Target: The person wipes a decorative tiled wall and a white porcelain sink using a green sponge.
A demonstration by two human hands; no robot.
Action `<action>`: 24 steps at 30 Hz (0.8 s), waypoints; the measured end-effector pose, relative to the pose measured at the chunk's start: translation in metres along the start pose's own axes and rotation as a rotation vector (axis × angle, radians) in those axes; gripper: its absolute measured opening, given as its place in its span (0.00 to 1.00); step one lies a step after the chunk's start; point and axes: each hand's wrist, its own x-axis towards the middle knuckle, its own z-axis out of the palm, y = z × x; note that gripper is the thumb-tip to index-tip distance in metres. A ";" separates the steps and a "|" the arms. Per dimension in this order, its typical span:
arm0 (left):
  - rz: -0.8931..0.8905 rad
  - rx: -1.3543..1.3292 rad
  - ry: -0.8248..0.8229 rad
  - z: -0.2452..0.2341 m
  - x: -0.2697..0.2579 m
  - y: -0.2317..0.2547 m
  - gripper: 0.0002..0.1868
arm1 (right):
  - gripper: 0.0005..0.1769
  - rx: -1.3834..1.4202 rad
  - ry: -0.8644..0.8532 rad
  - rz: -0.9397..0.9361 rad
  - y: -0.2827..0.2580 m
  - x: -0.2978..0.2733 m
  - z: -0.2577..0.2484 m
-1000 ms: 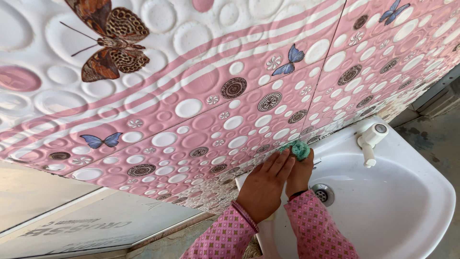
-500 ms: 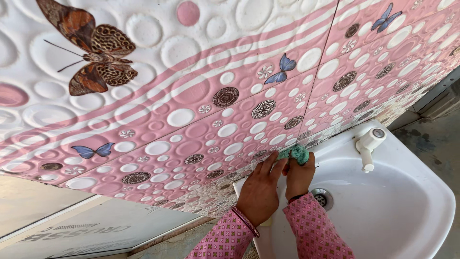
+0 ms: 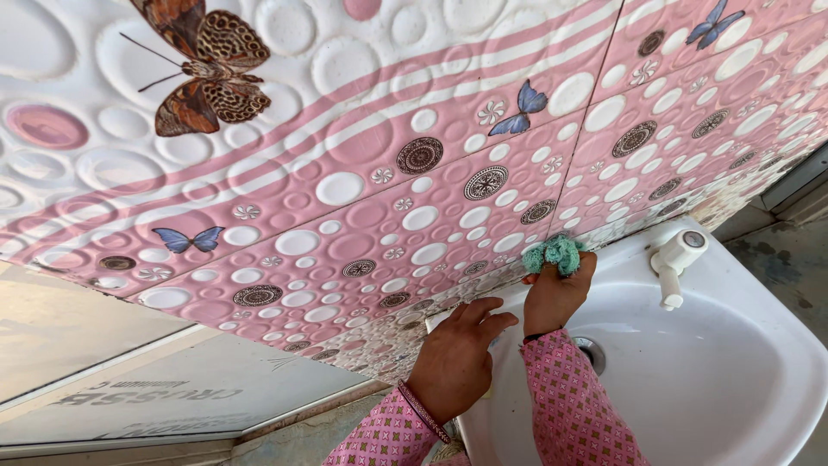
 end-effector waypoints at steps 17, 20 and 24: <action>-0.131 -0.064 0.076 -0.016 -0.037 -0.008 0.21 | 0.10 -0.355 -0.144 0.058 -0.009 -0.021 -0.015; -0.129 -0.078 0.095 -0.022 -0.036 -0.003 0.20 | 0.11 -0.146 -0.196 -0.100 -0.041 -0.016 0.011; -0.132 -0.080 0.121 -0.029 -0.044 -0.004 0.20 | 0.11 -0.141 -0.297 -0.402 -0.055 -0.020 0.028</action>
